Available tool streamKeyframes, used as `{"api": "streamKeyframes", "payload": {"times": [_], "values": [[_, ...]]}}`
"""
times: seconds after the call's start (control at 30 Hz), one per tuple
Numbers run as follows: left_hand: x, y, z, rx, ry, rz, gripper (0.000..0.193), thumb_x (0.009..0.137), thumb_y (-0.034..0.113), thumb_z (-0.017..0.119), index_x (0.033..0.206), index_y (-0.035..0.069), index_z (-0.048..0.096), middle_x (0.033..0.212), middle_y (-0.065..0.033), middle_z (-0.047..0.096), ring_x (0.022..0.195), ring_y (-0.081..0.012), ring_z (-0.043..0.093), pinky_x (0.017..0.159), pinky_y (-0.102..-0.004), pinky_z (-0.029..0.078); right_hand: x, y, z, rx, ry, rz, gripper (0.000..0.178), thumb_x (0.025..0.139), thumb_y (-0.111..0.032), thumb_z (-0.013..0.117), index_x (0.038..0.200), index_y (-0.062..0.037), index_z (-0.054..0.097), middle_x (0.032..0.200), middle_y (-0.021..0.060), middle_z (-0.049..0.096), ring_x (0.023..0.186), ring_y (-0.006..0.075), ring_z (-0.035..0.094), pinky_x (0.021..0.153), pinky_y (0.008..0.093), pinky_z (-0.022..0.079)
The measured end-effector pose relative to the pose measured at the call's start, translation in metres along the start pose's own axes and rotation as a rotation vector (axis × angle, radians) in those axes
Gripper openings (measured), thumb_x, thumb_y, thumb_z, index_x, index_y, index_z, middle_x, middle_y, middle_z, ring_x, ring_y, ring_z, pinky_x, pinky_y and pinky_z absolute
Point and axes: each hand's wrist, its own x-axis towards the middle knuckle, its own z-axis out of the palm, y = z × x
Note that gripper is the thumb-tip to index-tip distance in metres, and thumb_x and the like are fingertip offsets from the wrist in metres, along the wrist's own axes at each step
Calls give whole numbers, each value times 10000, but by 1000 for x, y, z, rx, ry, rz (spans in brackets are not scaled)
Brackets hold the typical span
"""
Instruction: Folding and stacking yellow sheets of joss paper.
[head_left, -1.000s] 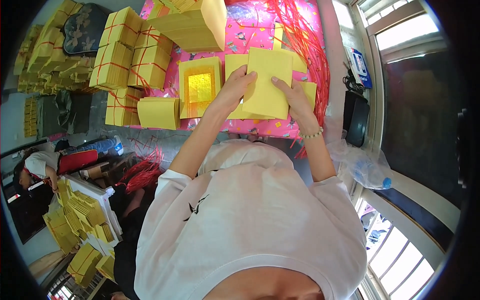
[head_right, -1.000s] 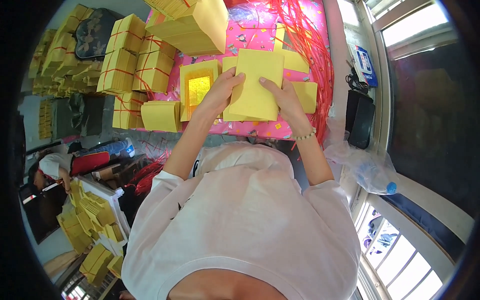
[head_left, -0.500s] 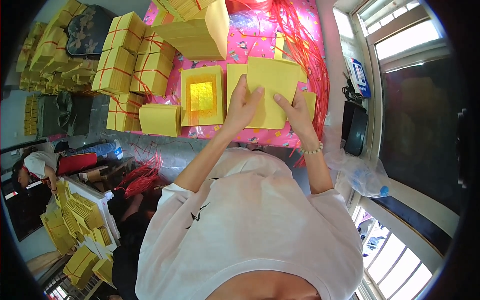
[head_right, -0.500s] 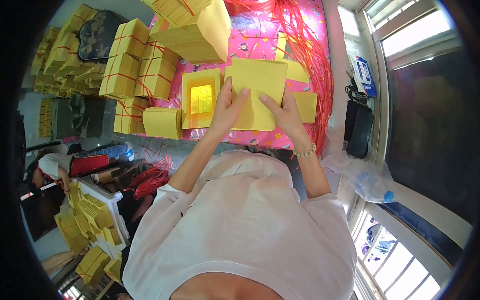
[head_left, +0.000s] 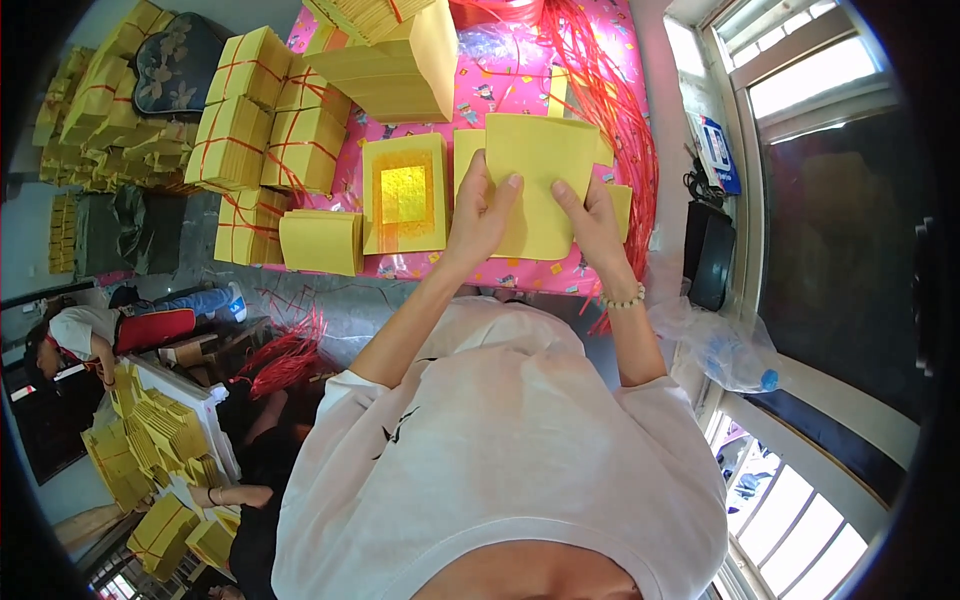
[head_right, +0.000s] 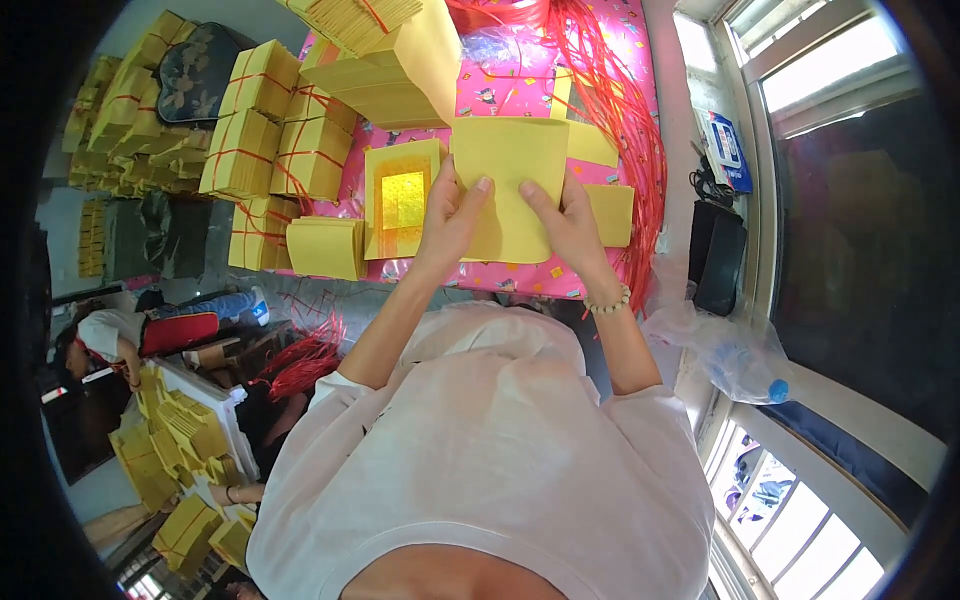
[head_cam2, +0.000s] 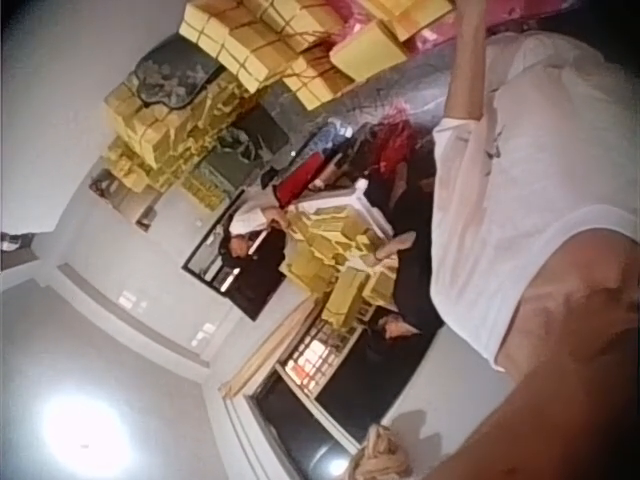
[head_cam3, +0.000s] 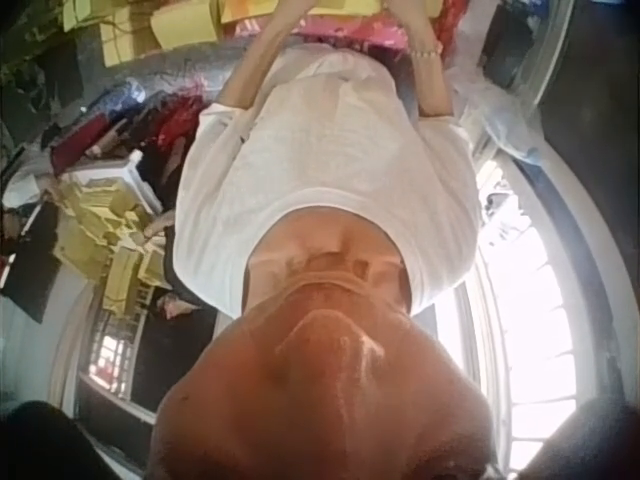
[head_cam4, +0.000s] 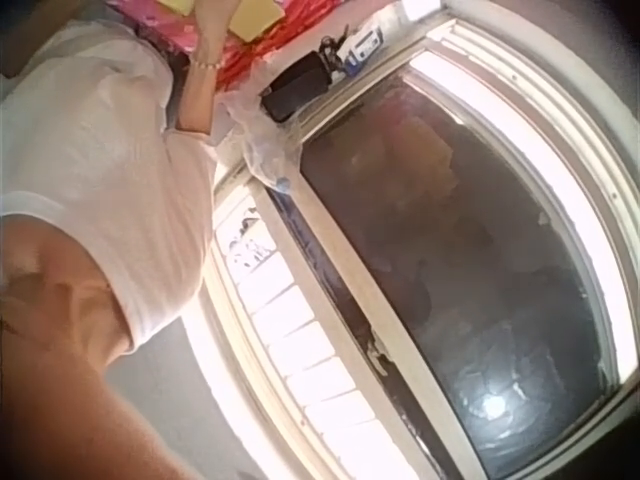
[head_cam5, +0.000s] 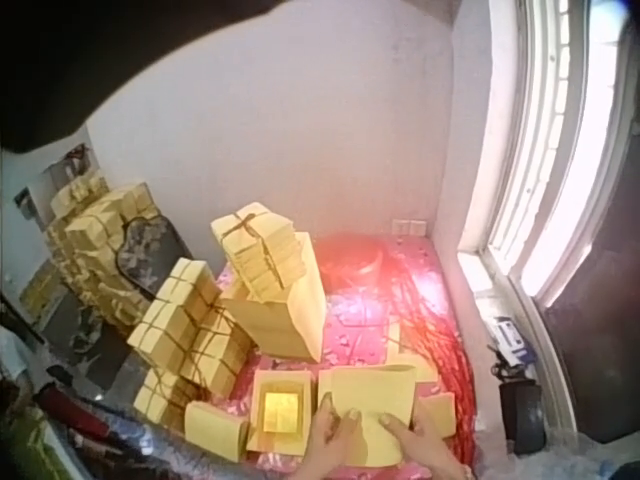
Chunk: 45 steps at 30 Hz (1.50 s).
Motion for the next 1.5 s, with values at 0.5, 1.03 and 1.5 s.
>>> {"api": "streamKeyframes", "payload": {"times": [0.5,1.03,1.5], "values": [[23,-24,-18,-152,60,-366,257,931,56,489,1176,-9,447,1127,-115,580,1022,-175,572,864,-305,465,22,14,4,161,62,242,326,930,-210,571,1154,27,567,995,69,656,826,98,622,710,247,504],[3,-15,-12,13,59,-148,311,920,33,471,1225,-10,426,1169,-107,559,1090,-159,526,929,-291,407,13,5,7,138,204,86,266,937,-218,564,1053,8,642,874,22,667,744,49,598,638,215,486],[-7,-21,-26,-16,-27,-239,310,908,34,498,1213,1,451,1154,-79,574,1068,-135,535,914,-286,414,10,19,-15,59,227,158,246,927,-245,580,1006,-25,655,850,-8,657,713,38,592,609,212,487]]}}
